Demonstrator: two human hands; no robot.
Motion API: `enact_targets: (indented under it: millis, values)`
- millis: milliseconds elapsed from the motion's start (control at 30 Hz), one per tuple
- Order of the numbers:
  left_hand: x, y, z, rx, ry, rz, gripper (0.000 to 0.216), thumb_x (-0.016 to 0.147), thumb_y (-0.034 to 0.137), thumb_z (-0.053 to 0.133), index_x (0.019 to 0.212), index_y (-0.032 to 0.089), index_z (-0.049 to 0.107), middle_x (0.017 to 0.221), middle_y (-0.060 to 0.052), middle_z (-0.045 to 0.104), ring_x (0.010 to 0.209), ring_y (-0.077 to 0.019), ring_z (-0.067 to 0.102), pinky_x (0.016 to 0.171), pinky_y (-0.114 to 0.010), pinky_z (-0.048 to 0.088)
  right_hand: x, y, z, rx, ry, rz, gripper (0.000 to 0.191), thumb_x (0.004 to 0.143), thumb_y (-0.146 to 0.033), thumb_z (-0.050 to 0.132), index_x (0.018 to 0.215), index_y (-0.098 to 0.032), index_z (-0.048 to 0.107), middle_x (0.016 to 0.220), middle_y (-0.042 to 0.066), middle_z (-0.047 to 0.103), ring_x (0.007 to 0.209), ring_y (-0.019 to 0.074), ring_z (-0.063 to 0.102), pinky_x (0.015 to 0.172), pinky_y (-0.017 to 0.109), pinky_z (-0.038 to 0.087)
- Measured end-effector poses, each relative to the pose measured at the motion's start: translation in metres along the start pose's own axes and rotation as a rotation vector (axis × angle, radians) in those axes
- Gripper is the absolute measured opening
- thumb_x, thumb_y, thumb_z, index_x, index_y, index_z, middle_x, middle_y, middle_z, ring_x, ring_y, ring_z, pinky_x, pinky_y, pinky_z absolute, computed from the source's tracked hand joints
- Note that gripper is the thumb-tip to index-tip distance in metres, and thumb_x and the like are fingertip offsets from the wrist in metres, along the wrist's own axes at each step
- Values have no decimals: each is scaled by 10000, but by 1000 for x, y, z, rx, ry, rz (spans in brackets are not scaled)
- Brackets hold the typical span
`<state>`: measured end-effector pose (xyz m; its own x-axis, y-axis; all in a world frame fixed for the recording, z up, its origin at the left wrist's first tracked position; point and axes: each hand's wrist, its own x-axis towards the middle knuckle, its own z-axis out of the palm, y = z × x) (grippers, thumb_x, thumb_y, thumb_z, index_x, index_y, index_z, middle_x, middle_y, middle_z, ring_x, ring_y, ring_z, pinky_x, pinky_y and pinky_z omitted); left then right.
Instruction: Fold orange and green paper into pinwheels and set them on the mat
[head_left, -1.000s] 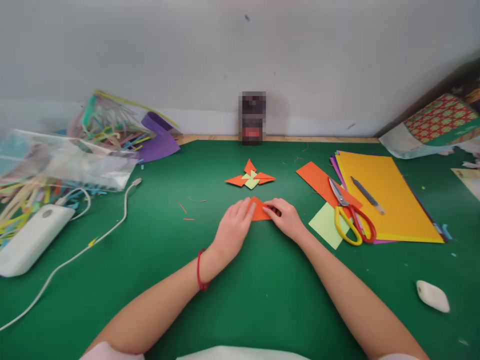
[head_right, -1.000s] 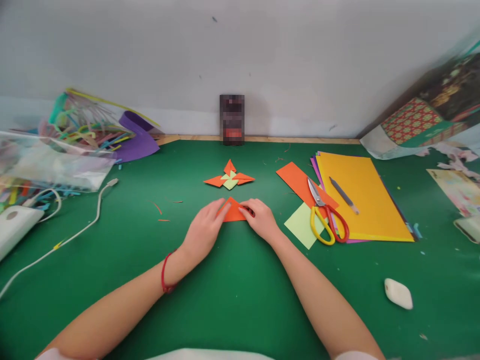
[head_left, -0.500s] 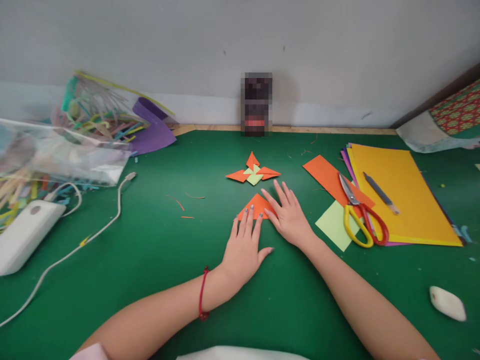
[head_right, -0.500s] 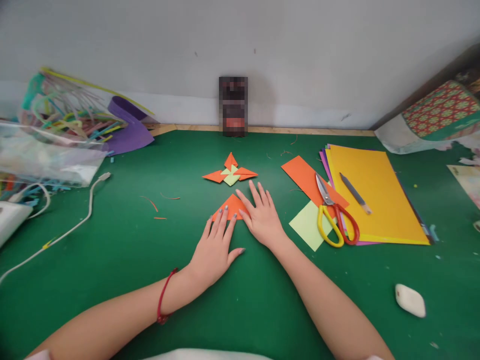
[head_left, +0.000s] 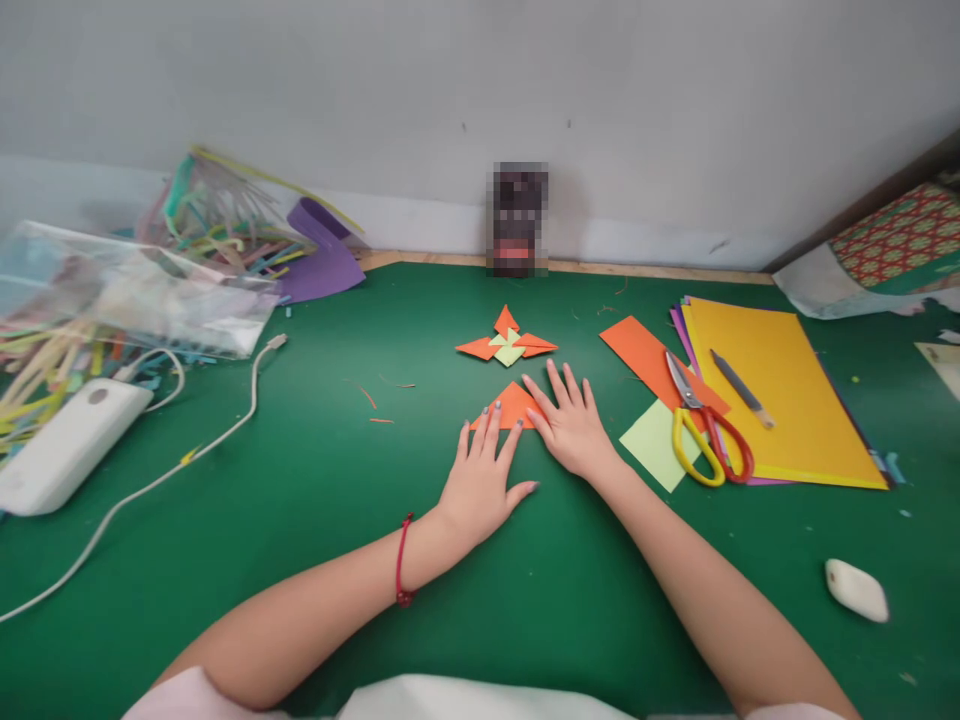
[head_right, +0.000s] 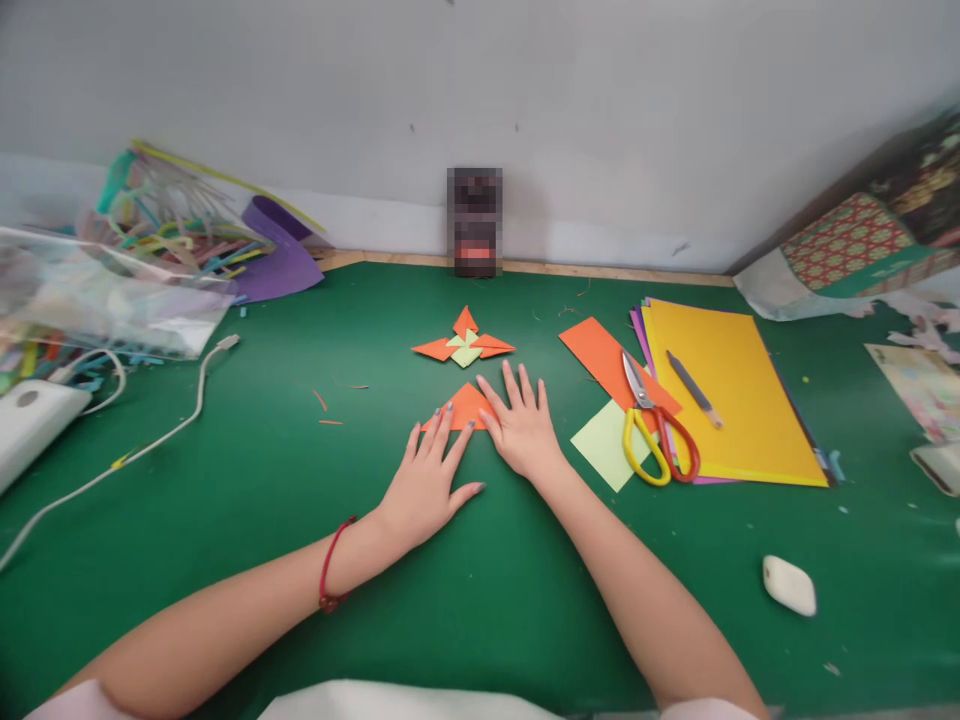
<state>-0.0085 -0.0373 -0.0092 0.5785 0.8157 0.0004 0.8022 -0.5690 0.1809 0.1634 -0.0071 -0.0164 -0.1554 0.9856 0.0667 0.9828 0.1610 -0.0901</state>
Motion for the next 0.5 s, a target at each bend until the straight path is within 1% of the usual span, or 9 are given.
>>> enact_targets:
  millis: [133, 267, 433, 500]
  values:
    - [-1, -3, 2, -18, 22, 14, 730, 848, 546, 453, 1432, 140, 288, 1507, -216, 185, 1389, -345, 194, 1082, -542, 250, 0, 1, 2, 7, 30, -8, 498, 945, -393, 306, 1437, -322, 276, 1549, 53, 161, 1404, 306, 170, 1086, 548, 185]
    - [-3, -4, 1, -21, 42, 28, 706, 855, 541, 443, 1420, 137, 315, 1501, -209, 215, 1387, -322, 217, 1090, -501, 268, 0, 0, 3, -2, 42, 0, 490, 947, -384, 303, 1432, -313, 297, 1546, 64, 173, 1401, 306, 180, 1083, 545, 195]
    - [-5, 1, -2, 11, 45, -7, 569, 912, 400, 388, 1410, 129, 334, 1491, -187, 260, 1373, -294, 270, 1081, -467, 300, -4, -5, 2, -12, 56, 27, 477, 950, -360, 296, 1423, -296, 327, 1533, 90, 211, 1395, 315, 199, 1074, 555, 204]
    - [-5, 1, -3, 14, 39, 3, 566, 910, 389, 390, 1406, 121, 342, 1483, -187, 280, 1365, -298, 288, 1076, -472, 305, -6, -6, 3, -13, 64, 36, 478, 951, -351, 291, 1426, -304, 314, 1534, 82, 210, 1394, 313, 202, 1072, 561, 203]
